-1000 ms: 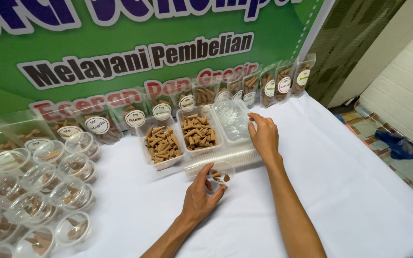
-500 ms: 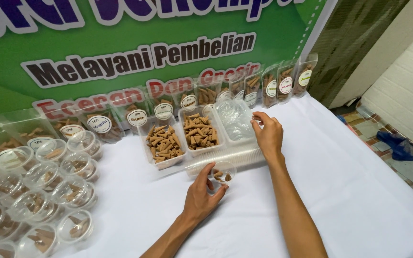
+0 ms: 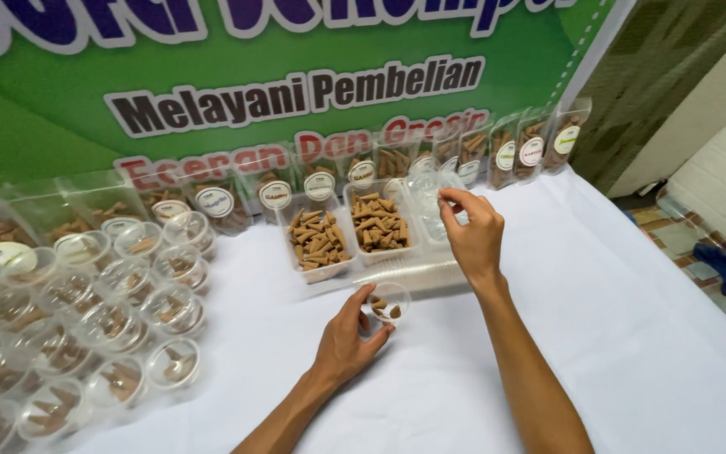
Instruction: The person repeatedly fills small clear plastic cups with brown cylindrical pellets from a bulk container, then seals each cup with a clear lid. The filled and sealed cups are placed in a stack on the table.
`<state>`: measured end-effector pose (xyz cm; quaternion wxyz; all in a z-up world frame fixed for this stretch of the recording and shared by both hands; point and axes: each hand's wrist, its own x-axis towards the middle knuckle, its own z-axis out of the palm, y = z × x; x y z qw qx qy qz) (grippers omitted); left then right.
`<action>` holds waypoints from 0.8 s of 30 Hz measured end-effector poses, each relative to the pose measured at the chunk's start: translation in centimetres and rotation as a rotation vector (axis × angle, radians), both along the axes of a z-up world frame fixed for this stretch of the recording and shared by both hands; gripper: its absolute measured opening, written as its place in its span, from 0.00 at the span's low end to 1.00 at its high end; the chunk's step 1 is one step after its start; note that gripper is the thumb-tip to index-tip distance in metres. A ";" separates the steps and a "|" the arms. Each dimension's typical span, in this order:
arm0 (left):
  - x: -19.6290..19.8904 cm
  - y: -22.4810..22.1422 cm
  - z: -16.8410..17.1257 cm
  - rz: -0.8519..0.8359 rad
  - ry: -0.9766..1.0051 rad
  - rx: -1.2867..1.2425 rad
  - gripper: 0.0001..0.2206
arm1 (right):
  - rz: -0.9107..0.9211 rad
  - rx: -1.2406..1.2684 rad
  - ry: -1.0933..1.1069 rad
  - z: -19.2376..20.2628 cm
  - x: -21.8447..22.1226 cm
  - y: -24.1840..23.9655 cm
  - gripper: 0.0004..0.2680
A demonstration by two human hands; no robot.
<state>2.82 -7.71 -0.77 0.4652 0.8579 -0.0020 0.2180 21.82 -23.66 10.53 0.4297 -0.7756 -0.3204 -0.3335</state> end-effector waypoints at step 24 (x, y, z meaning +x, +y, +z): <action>-4.1 8.1 1.5 0.213 0.228 -0.050 0.35 | 0.466 0.112 0.785 -11.4 -12.9 9.6 0.04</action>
